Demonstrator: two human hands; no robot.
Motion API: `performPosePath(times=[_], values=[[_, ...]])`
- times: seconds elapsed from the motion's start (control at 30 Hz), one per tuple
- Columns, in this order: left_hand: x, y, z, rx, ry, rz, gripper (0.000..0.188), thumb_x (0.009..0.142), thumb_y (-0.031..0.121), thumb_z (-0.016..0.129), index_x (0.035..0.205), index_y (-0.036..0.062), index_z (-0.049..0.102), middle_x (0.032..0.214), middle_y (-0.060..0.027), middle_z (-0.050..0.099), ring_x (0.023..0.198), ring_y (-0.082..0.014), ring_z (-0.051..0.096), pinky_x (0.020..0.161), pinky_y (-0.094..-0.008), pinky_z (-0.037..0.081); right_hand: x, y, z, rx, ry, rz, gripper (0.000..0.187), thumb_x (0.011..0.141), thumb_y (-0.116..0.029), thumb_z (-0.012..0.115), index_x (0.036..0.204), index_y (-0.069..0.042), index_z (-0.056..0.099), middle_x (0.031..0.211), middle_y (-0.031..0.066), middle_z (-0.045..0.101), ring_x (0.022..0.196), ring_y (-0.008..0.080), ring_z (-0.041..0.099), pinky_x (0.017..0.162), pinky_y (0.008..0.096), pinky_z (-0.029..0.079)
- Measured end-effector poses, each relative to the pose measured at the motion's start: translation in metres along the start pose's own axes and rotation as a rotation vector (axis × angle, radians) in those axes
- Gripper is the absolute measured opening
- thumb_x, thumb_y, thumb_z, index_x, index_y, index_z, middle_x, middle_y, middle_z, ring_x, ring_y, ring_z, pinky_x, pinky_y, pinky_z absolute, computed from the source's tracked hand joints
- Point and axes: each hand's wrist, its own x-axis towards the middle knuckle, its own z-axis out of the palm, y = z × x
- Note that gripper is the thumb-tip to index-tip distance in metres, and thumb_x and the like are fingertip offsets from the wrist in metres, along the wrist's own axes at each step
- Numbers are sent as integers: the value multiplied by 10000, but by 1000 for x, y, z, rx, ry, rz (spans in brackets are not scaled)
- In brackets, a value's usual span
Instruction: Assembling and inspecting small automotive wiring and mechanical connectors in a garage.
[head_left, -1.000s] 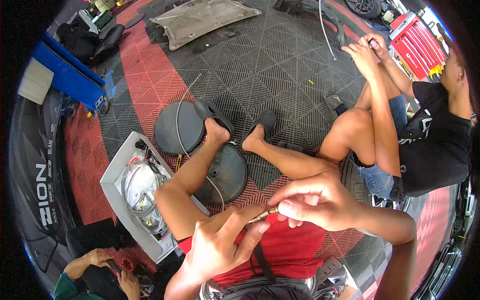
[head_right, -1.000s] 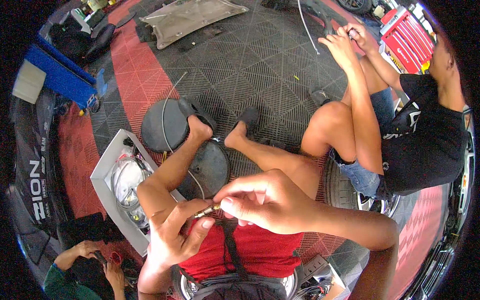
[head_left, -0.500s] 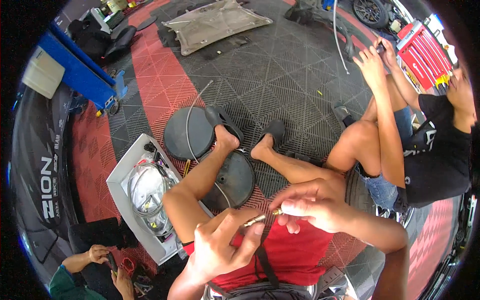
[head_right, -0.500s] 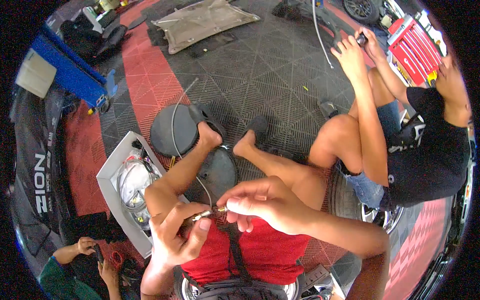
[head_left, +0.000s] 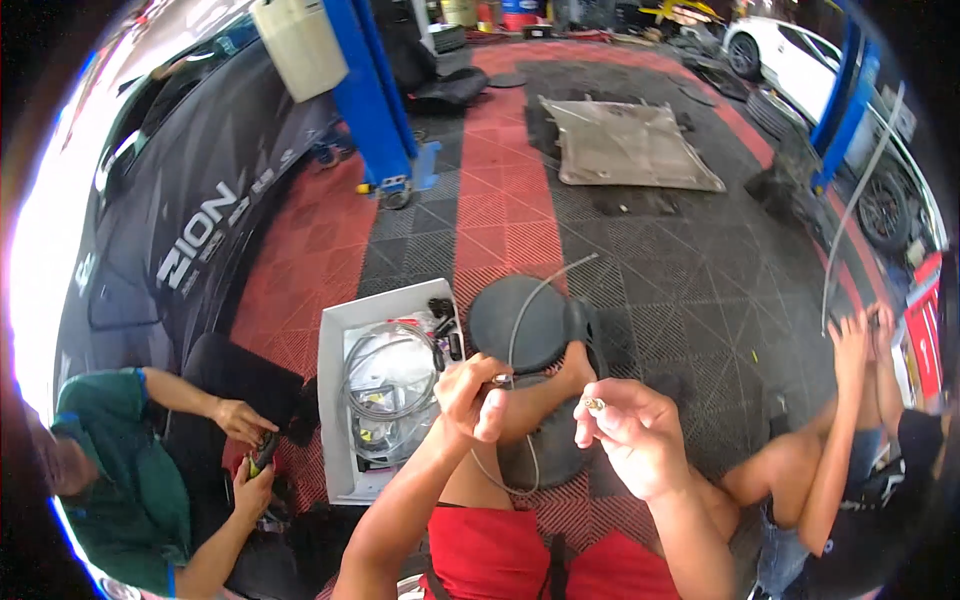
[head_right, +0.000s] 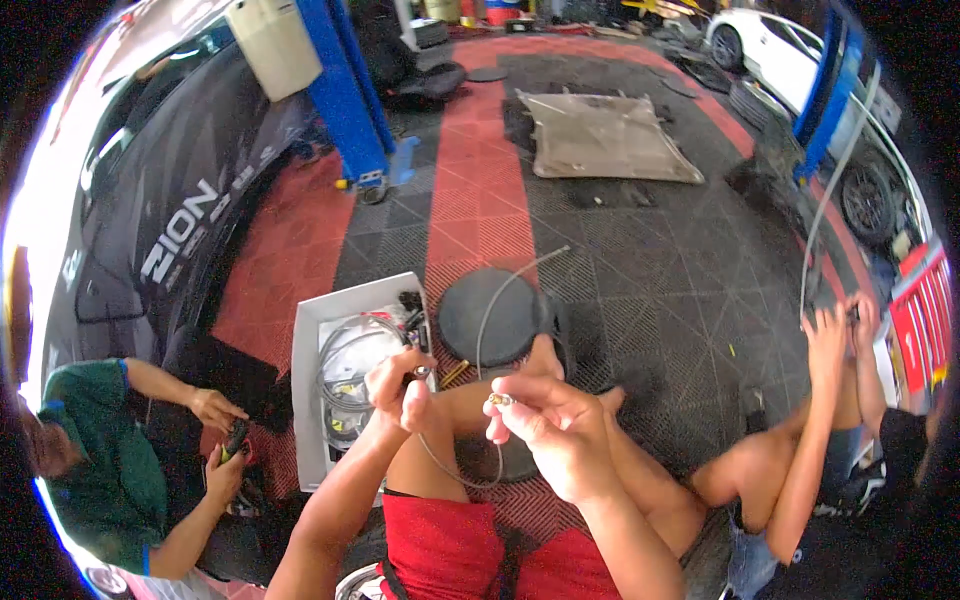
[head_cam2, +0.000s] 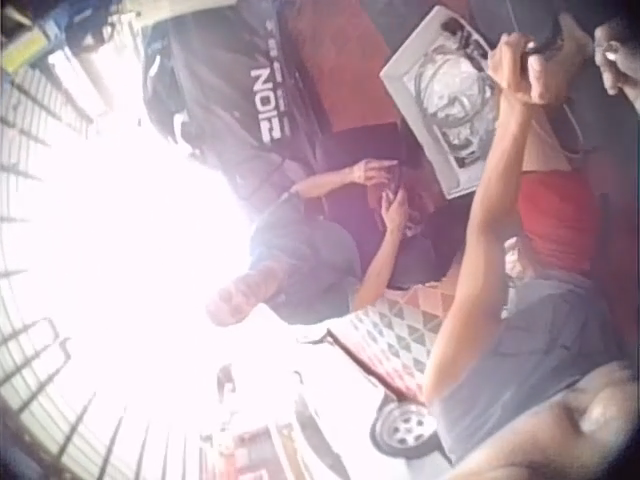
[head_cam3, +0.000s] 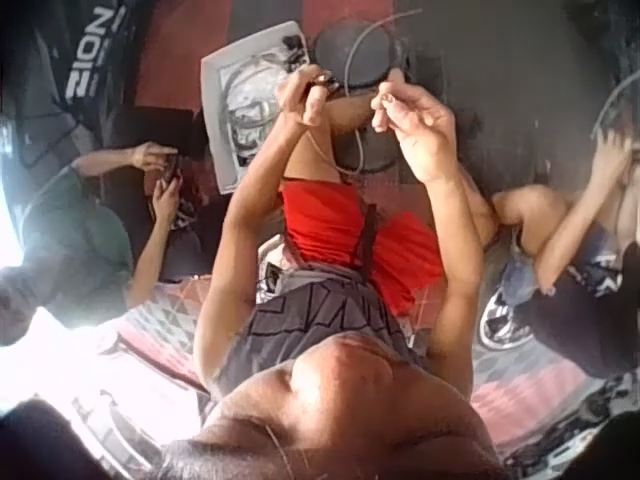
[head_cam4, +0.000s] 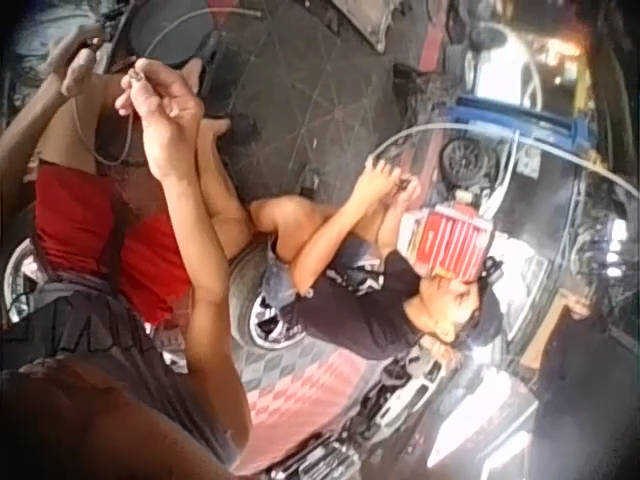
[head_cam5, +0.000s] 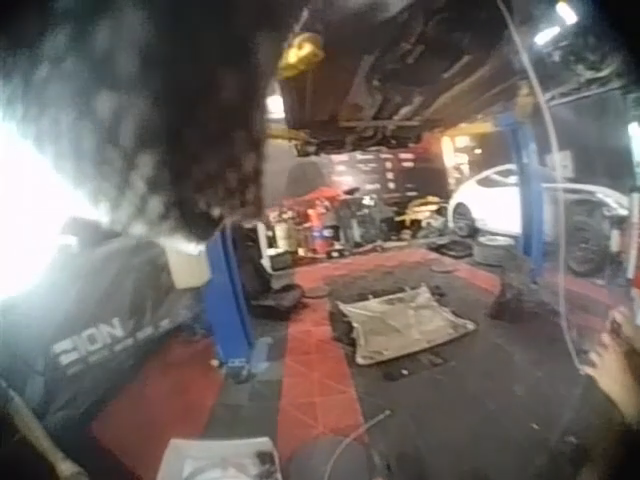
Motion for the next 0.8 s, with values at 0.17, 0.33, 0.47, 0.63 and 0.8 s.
performPosePath(times=[0.17,0.33,0.47,0.63,0.8], values=[[-6,-64,-37,103,-102,114,172,754,155,556,842,7,565,597,-62,458,438,-216,437,405,-346,354,46,40,4,27,44,156,259,928,-65,572,1170,15,619,995,124,664,813,189,643,747,324,525],[-26,-80,-61,102,-49,84,177,791,182,545,808,5,547,594,-70,462,436,-221,438,401,-351,356,73,70,20,68,-1,288,272,937,-72,562,1185,37,595,987,117,659,811,185,638,753,320,520],[-34,-82,-80,91,91,52,183,792,184,529,750,6,528,573,-64,446,435,-215,439,393,-348,353,88,95,28,105,-57,419,272,946,-83,558,1187,42,585,981,108,654,804,170,629,754,315,509],[-50,-82,-104,168,65,81,173,761,176,537,694,18,514,577,-68,421,441,-219,442,393,-345,343,95,106,51,-1,-67,470,269,947,-87,568,1180,44,599,997,118,661,789,151,618,729,298,508],[-60,-84,-118,262,11,133,174,690,193,575,693,22,543,577,-48,400,445,-206,441,391,-336,352,102,116,76,-293,-169,304,231,924,-54,615,1133,45,628,981,125,681,759,130,634,694,273,531]])
